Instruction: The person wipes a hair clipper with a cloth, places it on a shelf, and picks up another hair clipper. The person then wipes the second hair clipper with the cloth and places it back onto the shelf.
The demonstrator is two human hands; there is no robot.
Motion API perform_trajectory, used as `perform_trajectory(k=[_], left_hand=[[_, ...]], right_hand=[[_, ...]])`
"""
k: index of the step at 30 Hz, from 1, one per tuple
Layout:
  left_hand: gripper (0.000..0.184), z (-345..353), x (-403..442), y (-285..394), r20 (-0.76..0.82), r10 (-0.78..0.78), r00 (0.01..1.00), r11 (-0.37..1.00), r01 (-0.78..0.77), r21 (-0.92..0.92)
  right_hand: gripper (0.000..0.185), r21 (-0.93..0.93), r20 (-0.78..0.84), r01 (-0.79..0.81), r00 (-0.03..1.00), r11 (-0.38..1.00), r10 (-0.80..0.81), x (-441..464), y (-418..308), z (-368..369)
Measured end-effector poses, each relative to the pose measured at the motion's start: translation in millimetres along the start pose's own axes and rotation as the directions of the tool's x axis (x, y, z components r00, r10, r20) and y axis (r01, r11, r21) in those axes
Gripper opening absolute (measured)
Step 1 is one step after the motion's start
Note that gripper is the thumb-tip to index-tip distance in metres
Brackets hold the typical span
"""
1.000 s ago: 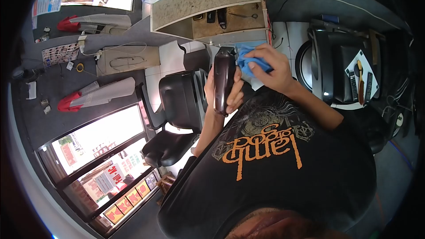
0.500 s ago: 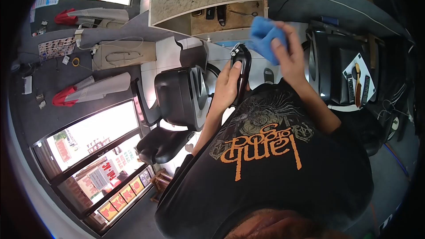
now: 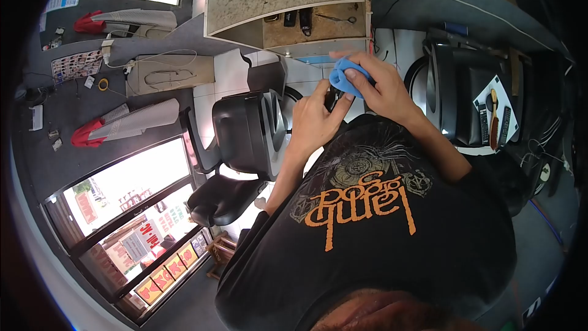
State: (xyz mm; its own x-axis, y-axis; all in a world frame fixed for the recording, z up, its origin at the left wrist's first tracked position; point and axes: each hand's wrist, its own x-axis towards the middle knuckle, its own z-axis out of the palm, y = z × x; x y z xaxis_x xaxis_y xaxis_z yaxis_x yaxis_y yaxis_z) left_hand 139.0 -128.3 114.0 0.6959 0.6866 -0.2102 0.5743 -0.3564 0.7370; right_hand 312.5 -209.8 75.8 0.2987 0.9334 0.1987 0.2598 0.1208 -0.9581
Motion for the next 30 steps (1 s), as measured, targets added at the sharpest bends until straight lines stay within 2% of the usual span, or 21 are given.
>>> perform_trajectory(k=[2, 4, 5, 7, 8, 10, 11, 12, 15, 16, 18, 19, 20, 23, 26, 29, 30], left_hand=[[0.042, 2.6, 3.3, 4.3, -0.025, -0.014, 1.000, 1.000, 0.014, -0.012], [0.041, 5.4, 5.9, 8.1, -0.067, -0.020, 0.998, 0.999, 0.017, -0.038], [0.042, 7.6, 6.2, 8.8, -0.053, -0.059, 0.997, 0.992, 0.052, -0.119], [0.043, 10.4, 5.3, 9.1, -0.015, -0.132, 0.991, 0.953, 0.122, -0.278], [0.044, 11.8, 6.8, 5.8, -0.060, -0.072, 0.996, 0.971, 0.056, -0.232], [0.047, 15.9, 10.3, -2.1, -0.140, 0.050, 0.989, 0.989, -0.068, -0.131], [0.049, 14.9, 11.0, -3.0, -0.122, 0.061, 0.991, 0.997, -0.065, -0.033], [0.051, 12.8, 11.7, -4.2, -0.101, 0.070, 0.992, 0.996, -0.063, 0.066], [0.052, 11.5, 13.2, -4.8, -0.051, 0.173, 0.984, 0.948, -0.152, 0.281], [0.050, 12.4, 14.7, -5.3, -0.030, 0.221, 0.975, 0.920, -0.198, 0.338], [0.048, 13.5, 16.7, -14.7, 0.031, 0.253, 0.967, 0.893, -0.246, 0.376], [0.047, 14.6, 17.7, -20.6, 0.058, 0.268, 0.962, 0.879, -0.268, 0.394], [0.045, 14.9, 17.0, -25.0, 0.065, 0.258, 0.964, 0.865, -0.260, 0.430], [0.048, 22.9, 13.9, -37.4, 0.054, 0.281, 0.958, 0.870, -0.278, 0.408], [0.049, 28.9, 11.2, -47.5, 0.062, 0.253, 0.965, 0.870, -0.256, 0.421], [0.051, 31.4, 8.5, -53.2, 0.085, 0.222, 0.971, 0.866, -0.237, 0.441], [0.051, 32.3, 7.9, -53.1, 0.091, 0.203, 0.975, 0.872, -0.223, 0.436]], right_hand=[[0.028, 0.009, -0.088, 0.114, 0.990, 0.993, -0.113, 5.5, 8.1, 3.1], [0.029, 0.193, -0.158, 0.042, 0.987, 0.980, -0.011, 6.2, 11.2, 2.4], [0.030, 0.285, -0.184, 0.010, 0.982, 0.958, 0.045, 6.5, 12.2, 1.5], [0.032, 0.623, -0.239, -0.018, 0.948, 0.782, 0.212, 7.7, 10.3, -4.8], [0.033, 0.761, -0.240, -0.012, 0.924, 0.649, 0.298, 8.6, 9.6, -9.1], [0.033, 0.766, -0.326, 0.100, 0.912, 0.634, 0.250, 10.5, 8.0, -18.1], [0.034, 0.765, -0.369, 0.157, 0.902, 0.624, 0.225, 11.3, 8.5, -21.4], [0.032, 0.672, -0.405, 0.189, 0.903, 0.716, 0.142, 12.5, 10.7, -23.8], [0.030, 0.312, -0.278, 0.123, 0.960, 0.942, -0.033, 9.0, -2.5, -13.2], [0.031, -0.051, -0.229, 0.195, 0.952, 0.979, -0.202, 13.8, 6.8, -2.3], [0.032, -0.240, 0.023, 0.045, 0.999, 0.970, -0.041, 10.5, 2.3, -5.6], [0.033, -0.343, 0.138, -0.008, 0.989, 0.939, 0.058, 10.3, 1.0, -7.6], [0.032, -0.337, 0.062, 0.050, 0.998, 0.940, -0.031, 8.3, 13.4, -0.2], [0.032, -0.400, 0.045, 0.025, 0.999, 0.916, -0.008, 4.7, 21.5, 6.7], [0.034, -0.346, -0.003, 0.032, 0.999, 0.938, -0.035, 2.9, 35.7, 13.6], [0.035, -0.293, 0.014, -0.014, 1.000, 0.956, 0.019, 3.0, 38.1, 14.8], [0.037, -0.280, 0.027, -0.097, 0.994, 0.955, 0.109, 2.3, 40.2, 14.5]])
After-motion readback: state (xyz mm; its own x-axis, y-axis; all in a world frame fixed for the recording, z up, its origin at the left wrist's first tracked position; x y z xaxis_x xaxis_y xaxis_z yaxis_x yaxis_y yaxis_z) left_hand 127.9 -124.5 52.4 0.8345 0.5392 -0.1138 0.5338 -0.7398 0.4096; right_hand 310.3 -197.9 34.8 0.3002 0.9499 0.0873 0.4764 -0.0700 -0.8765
